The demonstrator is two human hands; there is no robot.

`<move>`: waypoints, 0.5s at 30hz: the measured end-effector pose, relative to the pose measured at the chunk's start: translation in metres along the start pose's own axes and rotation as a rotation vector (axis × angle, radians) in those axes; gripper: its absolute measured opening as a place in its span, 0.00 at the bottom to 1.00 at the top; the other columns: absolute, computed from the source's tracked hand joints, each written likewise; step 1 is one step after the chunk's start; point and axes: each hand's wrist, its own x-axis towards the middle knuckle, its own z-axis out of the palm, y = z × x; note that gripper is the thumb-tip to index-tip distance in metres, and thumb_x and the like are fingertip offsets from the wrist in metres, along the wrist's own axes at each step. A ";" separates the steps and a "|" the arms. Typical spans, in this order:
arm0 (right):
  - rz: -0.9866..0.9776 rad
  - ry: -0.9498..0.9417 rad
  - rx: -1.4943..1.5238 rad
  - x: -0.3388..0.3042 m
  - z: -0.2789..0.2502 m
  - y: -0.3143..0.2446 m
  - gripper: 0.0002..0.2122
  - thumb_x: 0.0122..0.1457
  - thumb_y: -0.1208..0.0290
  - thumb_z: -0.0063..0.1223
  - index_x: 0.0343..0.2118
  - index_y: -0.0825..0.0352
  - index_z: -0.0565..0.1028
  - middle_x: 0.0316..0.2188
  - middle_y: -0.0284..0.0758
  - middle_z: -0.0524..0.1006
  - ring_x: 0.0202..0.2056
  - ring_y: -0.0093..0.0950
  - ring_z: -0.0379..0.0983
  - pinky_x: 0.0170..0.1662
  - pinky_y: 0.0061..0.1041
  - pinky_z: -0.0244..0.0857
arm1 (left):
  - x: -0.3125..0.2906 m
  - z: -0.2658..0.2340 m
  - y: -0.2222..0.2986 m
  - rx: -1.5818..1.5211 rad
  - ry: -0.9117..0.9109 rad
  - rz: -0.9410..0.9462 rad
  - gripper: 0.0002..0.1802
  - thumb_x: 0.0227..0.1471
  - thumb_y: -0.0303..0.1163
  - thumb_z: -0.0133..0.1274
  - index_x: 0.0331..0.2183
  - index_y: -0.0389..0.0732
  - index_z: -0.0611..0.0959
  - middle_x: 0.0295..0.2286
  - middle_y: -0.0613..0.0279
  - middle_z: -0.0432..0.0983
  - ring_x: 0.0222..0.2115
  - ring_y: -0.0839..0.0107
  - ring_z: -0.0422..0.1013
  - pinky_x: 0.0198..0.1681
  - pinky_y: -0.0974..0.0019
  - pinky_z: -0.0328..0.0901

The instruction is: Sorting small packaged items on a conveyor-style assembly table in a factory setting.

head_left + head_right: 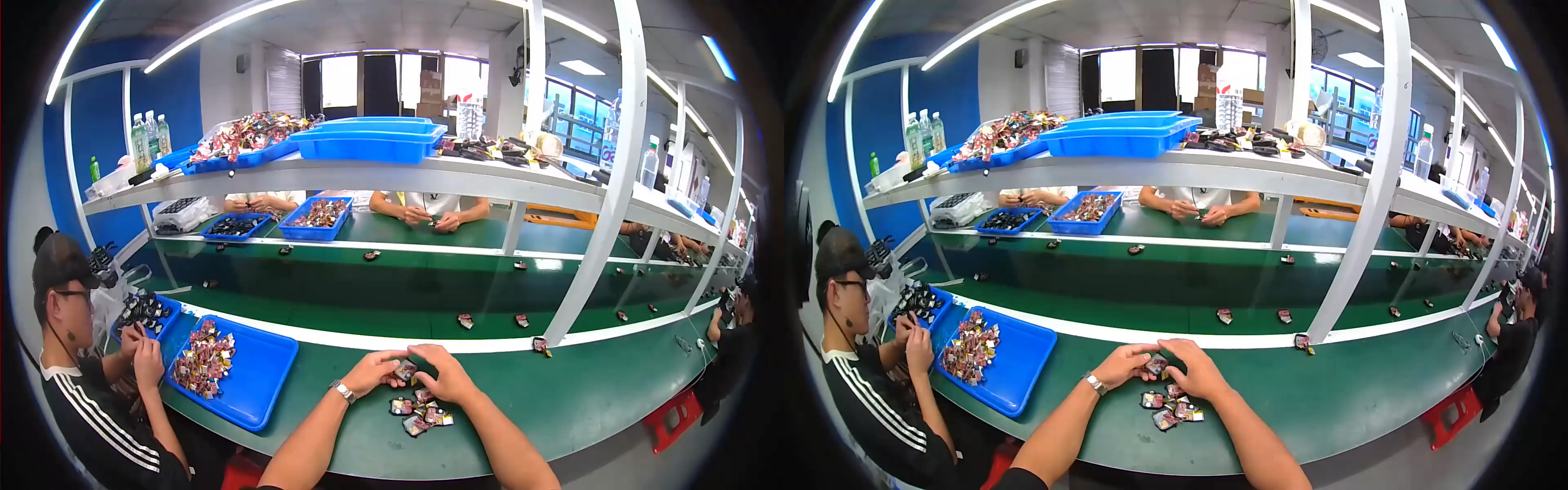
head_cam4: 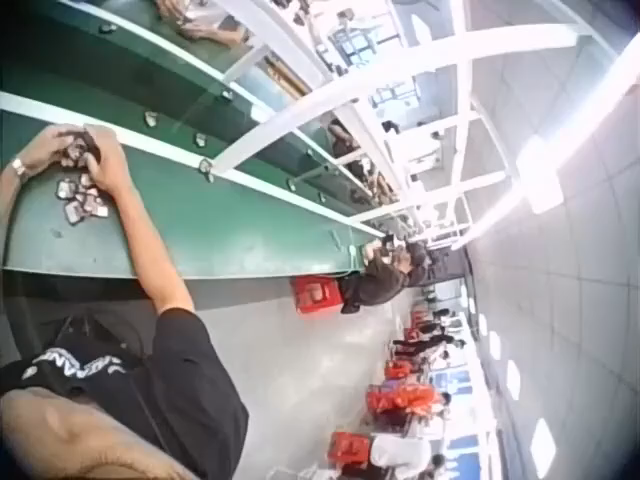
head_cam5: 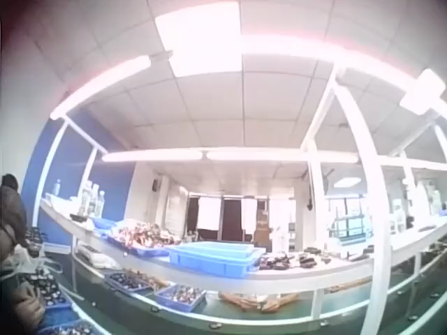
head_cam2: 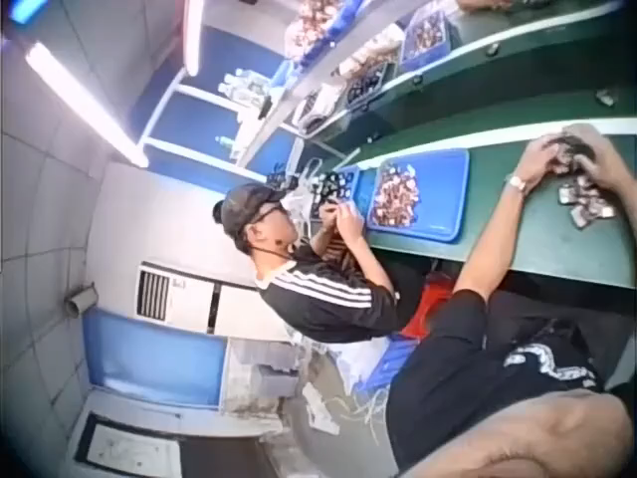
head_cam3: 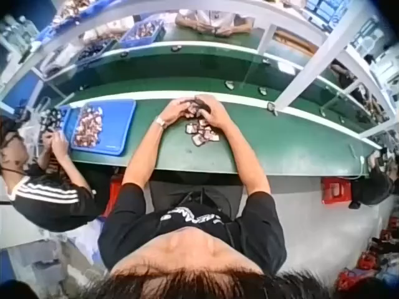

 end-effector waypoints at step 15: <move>-0.044 0.101 -0.133 0.001 0.008 0.000 0.05 0.50 0.73 0.59 0.32 0.62 0.79 0.48 0.34 0.73 0.52 0.36 0.67 0.53 0.33 0.65 | -0.004 0.032 0.007 -0.110 0.127 0.108 0.18 0.58 0.20 0.46 0.50 0.37 0.67 0.43 0.51 0.74 0.45 0.64 0.73 0.50 0.60 0.72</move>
